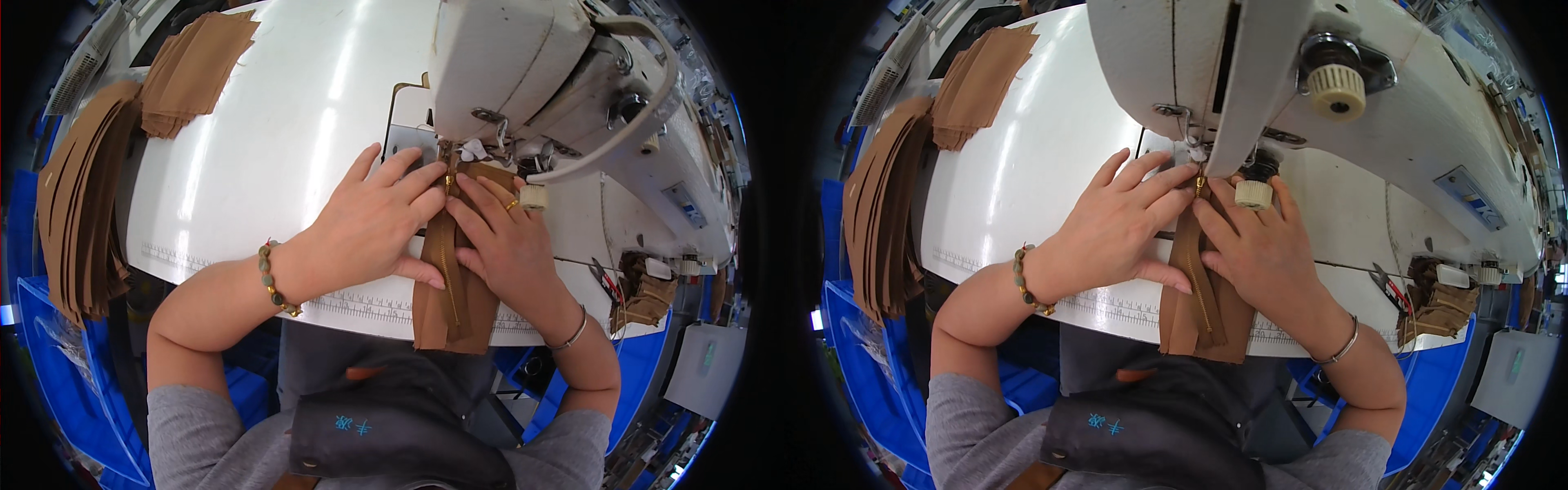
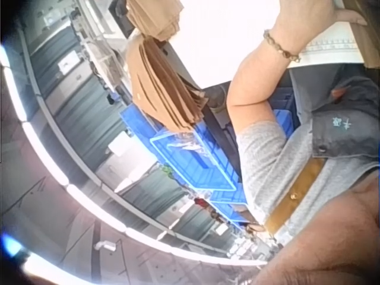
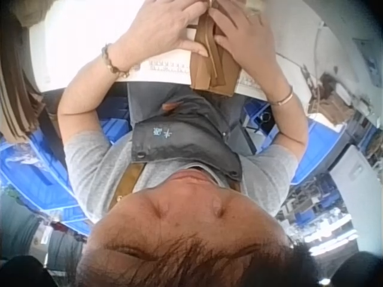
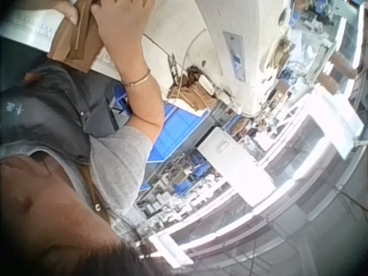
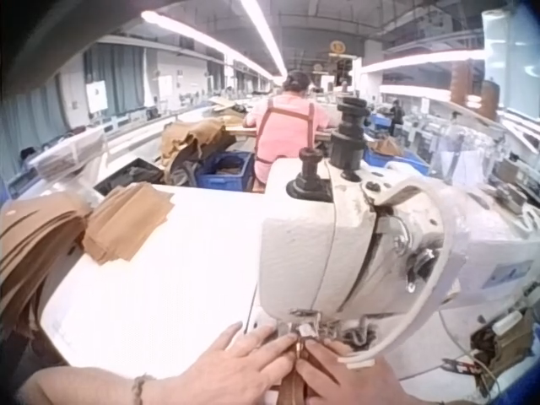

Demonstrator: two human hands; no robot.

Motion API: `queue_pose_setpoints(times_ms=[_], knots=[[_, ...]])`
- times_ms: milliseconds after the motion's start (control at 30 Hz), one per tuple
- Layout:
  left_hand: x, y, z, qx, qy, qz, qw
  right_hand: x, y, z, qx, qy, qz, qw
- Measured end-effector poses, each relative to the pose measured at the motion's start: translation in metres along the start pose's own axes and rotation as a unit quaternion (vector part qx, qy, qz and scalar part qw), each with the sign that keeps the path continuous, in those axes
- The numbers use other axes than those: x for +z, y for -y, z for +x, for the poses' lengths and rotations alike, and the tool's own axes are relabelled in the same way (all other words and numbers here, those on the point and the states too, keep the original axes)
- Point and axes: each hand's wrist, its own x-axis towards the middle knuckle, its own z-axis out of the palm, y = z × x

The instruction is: Sewing a leather bag component using an industrial sewing machine.

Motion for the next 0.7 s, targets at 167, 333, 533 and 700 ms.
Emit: queue_pose_setpoints(times_ms=[167, 333, 533, 700], knots=[[-0.004, -0.008, -0.005, -0.008, 0.005, 0.002, 1.0, -0.002, 0.002, 0.001, -0.062, -0.056, -0.007, 0.997], [-0.011, -0.037, -0.031, -0.013, 0.022, -0.033, 0.999, -0.005, 0.013, -0.003, -0.216, -0.123, 0.04, 0.968], [-0.006, -0.06, -0.056, 0.006, -0.006, -0.05, 0.999, -0.01, 0.046, -0.038, -0.122, -0.103, 0.119, 0.98], [0.002, -0.06, -0.062, 0.045, -0.07, -0.012, 0.996, -0.005, 0.064, -0.058, -0.057, -0.118, 0.157, 0.979]])
